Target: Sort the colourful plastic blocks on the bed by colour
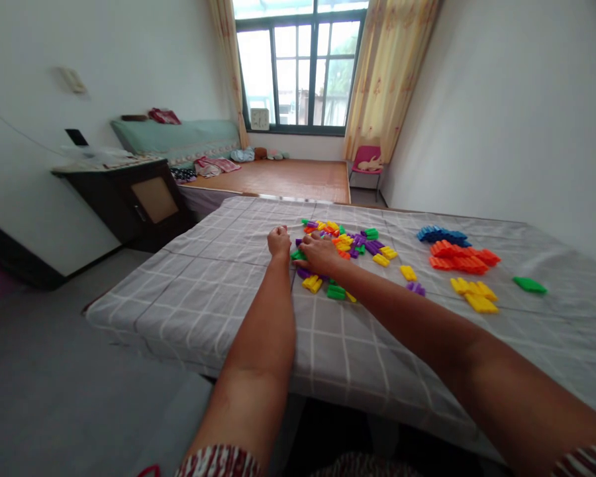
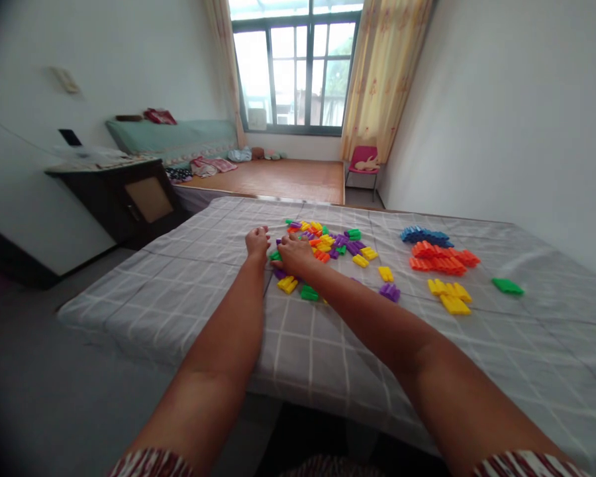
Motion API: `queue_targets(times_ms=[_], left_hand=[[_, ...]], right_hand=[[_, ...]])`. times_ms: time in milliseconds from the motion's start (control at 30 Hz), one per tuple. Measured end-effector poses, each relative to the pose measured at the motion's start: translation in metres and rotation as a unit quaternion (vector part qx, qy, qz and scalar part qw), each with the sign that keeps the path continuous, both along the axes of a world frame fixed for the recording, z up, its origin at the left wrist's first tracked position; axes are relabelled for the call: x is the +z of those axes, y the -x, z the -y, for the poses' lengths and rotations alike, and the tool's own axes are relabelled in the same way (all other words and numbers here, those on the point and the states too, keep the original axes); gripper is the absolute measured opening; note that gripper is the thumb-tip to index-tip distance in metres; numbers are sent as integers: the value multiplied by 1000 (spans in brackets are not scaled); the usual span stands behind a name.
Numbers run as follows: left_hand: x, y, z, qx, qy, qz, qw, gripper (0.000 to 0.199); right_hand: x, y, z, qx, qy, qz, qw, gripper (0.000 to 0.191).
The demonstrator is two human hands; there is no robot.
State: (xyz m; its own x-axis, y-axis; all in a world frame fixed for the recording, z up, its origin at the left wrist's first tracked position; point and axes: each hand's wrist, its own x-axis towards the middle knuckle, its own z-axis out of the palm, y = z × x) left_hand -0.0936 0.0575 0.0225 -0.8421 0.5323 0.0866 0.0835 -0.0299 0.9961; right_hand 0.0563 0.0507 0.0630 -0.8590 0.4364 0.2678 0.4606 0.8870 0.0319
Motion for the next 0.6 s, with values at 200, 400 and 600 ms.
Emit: queue_targets(times_ms=[200, 400, 600], left_hand=[[5, -2, 5, -22, -51, 77, 995, 27], [11, 0, 8, -2, -56, 63, 996, 27], [10, 0, 10, -1, -34, 27, 999, 27]], right_hand=[[8, 3, 6, -8, 12, 30, 999, 30], [3, -3, 2, 72, 45, 36, 996, 37], [13, -28, -4, 96, 58, -69, 991, 38]])
